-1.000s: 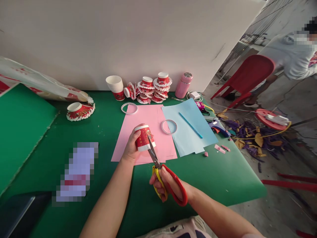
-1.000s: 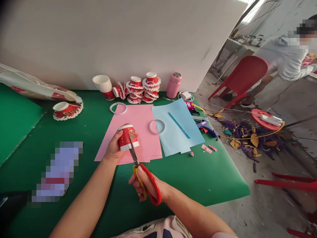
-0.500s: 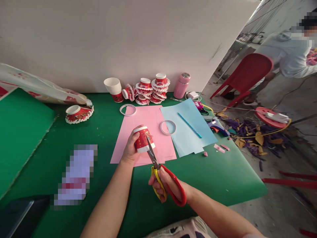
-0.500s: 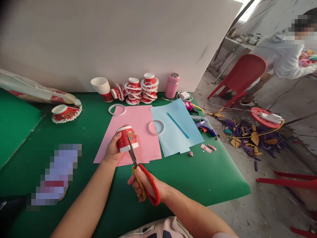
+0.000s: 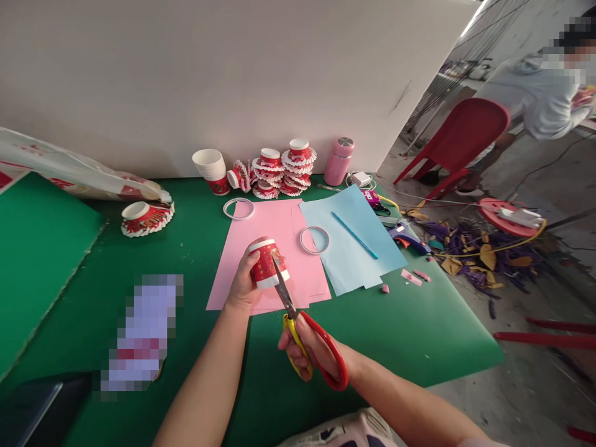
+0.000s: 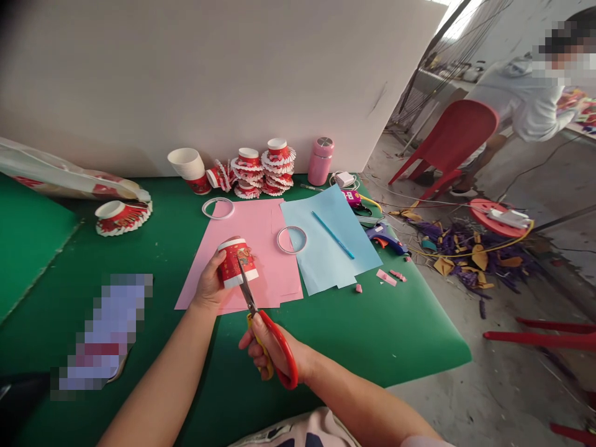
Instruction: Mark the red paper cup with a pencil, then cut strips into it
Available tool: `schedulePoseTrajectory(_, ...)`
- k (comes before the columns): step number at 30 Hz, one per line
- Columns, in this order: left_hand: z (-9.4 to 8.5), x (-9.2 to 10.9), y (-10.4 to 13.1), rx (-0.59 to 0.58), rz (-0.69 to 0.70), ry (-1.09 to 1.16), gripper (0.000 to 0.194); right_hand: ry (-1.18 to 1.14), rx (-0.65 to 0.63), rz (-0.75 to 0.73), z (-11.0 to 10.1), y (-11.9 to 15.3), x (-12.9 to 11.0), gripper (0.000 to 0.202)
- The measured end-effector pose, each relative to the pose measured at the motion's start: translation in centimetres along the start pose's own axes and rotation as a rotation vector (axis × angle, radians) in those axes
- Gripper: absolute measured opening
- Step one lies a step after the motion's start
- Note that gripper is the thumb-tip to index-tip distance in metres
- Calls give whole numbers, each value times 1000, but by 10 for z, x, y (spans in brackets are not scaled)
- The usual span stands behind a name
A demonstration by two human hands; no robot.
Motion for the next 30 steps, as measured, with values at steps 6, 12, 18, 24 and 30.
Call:
schedulePoseTrajectory(6, -3, -1, 0, 14, 10, -19, 35, 4, 6, -21, 2, -1, 2, 76)
schedulePoseTrajectory(12, -3, -2, 2, 23, 7, -37, 31, -40, 31, 16, 6, 0, 3, 76)
schedulePoseTrajectory(18, -2, -1, 2, 6, 20, -50, 32, -39, 49, 13, 7, 3, 3, 75)
schedulePoseTrajectory(24, -3, -2, 1, 3, 0, -21, 32, 5, 68, -10, 8, 5, 1, 73)
schedulePoseTrajectory(30, -3, -2, 2, 21, -6, -29, 31, 1, 79, -15, 6, 4, 5, 73)
Point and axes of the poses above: each hand's wrist, its own y-axis away from the middle knuckle, its own z-axis out of the palm, x = y × z, the point moved 6 cm from there along -y, towards the middle knuckle, and after that the axes turned 3 degrees about -z, right-handed, at the moved point
